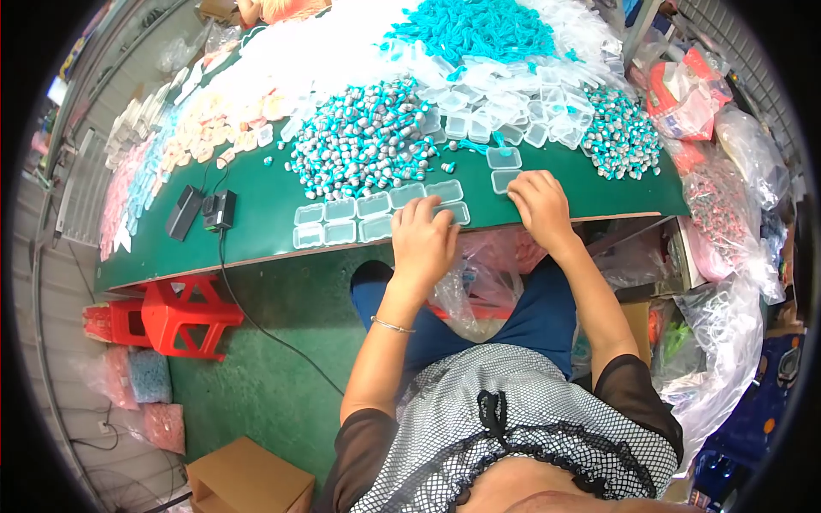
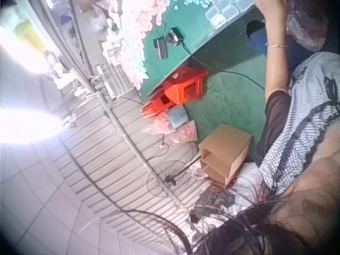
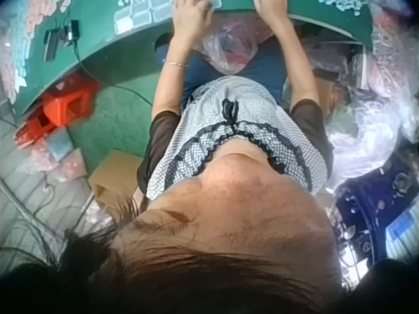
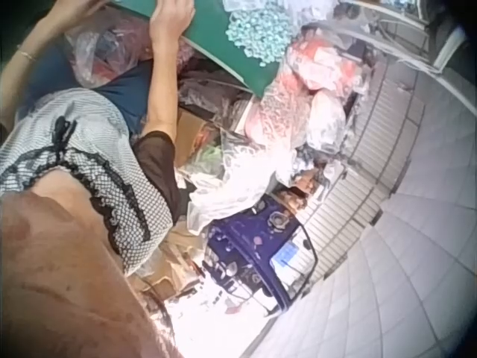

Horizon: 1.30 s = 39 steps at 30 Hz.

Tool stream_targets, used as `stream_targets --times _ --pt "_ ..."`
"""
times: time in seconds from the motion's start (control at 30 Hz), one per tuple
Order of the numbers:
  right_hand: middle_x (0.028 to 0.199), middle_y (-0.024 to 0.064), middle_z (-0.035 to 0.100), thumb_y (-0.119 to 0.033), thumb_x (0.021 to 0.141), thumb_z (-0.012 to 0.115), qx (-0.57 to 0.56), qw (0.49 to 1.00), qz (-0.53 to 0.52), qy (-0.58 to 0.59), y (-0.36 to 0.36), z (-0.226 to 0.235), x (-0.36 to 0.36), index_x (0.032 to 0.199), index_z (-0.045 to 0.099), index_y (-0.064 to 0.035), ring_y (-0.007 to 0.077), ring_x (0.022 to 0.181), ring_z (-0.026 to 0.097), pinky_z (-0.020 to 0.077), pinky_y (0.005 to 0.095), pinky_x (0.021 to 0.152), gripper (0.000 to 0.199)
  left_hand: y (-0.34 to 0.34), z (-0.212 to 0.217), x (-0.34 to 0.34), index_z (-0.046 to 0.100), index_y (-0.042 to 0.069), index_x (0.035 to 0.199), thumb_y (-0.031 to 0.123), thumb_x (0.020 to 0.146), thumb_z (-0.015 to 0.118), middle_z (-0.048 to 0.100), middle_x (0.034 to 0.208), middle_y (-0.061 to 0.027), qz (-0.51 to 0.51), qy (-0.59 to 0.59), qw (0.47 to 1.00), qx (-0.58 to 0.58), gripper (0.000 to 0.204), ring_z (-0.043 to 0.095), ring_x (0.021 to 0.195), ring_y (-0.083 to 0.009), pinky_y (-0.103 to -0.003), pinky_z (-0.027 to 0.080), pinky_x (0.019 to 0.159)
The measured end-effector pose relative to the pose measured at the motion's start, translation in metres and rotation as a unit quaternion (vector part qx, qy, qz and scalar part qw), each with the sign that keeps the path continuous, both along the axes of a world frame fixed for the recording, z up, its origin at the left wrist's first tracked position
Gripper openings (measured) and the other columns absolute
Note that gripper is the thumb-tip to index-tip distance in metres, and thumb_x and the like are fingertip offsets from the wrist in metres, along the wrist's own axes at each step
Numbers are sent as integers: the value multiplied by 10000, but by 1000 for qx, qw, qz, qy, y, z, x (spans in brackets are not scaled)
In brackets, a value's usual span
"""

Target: Manually assembling small plastic parts or toys at a workstation.

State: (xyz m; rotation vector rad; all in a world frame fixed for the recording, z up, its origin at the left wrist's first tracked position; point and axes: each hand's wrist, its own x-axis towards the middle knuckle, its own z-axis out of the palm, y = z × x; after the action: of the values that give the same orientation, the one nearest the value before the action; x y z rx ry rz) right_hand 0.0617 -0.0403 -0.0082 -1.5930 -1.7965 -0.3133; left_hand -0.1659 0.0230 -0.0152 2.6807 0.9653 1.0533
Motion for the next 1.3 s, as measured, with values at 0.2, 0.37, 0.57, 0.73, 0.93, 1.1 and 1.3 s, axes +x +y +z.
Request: stream_targets --times 0.2,0.37,0.57,0.73,0.93,1.1,1.3 --pt "909 42 605 -102 787 693 -38 997 70 -10 -10 2 -17 888 641 -92 238 886 575 442 371 740 114 2 4 -3 659 75 895 187 759 714 592 1154 -112 -3 14 1000 -16 184 524 1121 -324 -477 380 936" --pt "932 55 615 -101 800 679 -82 992 97 8 -7 8 -14 922 654 -87 253 901 584 455 370 751 126 -6 15 10 636 98 1037 238 738 736 582 1168 -114 -10 0 1000 -16 345 522 1123 -315 -496 359 932" --pt "1095 82 620 -95 784 670 -3 999 -32 23 51 20 29 1000 671 -99 293 1067 557 453 417 856 217 -4 13 30 623 106 1053 232 742 732 573 1182 -102 -57 26 998 6 353 514 1134 -305 -482 362 928" --pt "1177 48 586 -88 744 686 67 986 -105 -114 108 3 43 1013 686 -138 292 1168 489 414 459 890 274 -3 6 30 643 101 972 213 737 736 575 1184 -96 -60 47 997 -9 277 516 1137 -301 -493 366 948" --pt "1163 54 595 -59 727 681 126 989 -72 -42 95 11 54 996 702 -125 288 1133 511 423 425 905 277 -3 13 28 647 101 978 215 730 743 578 1182 -99 -68 56 996 -23 290 517 1138 -312 -493 372 950" --pt "910 77 642 -35 840 665 129 959 -33 250 65 18 56 1043 699 -70 165 762 598 488 281 694 208 -1 15 29 635 82 975 217 750 727 589 1143 -104 -70 7 997 -10 279 527 1100 -315 -481 374 925" --pt "803 18 613 -13 858 625 -67 918 21 389 25 12 56 1120 646 -41 63 555 540 444 218 513 264 5 25 50 640 74 1098 95 754 729 597 1144 -107 -95 -61 992 -47 356 559 1050 -322 -426 441 889"
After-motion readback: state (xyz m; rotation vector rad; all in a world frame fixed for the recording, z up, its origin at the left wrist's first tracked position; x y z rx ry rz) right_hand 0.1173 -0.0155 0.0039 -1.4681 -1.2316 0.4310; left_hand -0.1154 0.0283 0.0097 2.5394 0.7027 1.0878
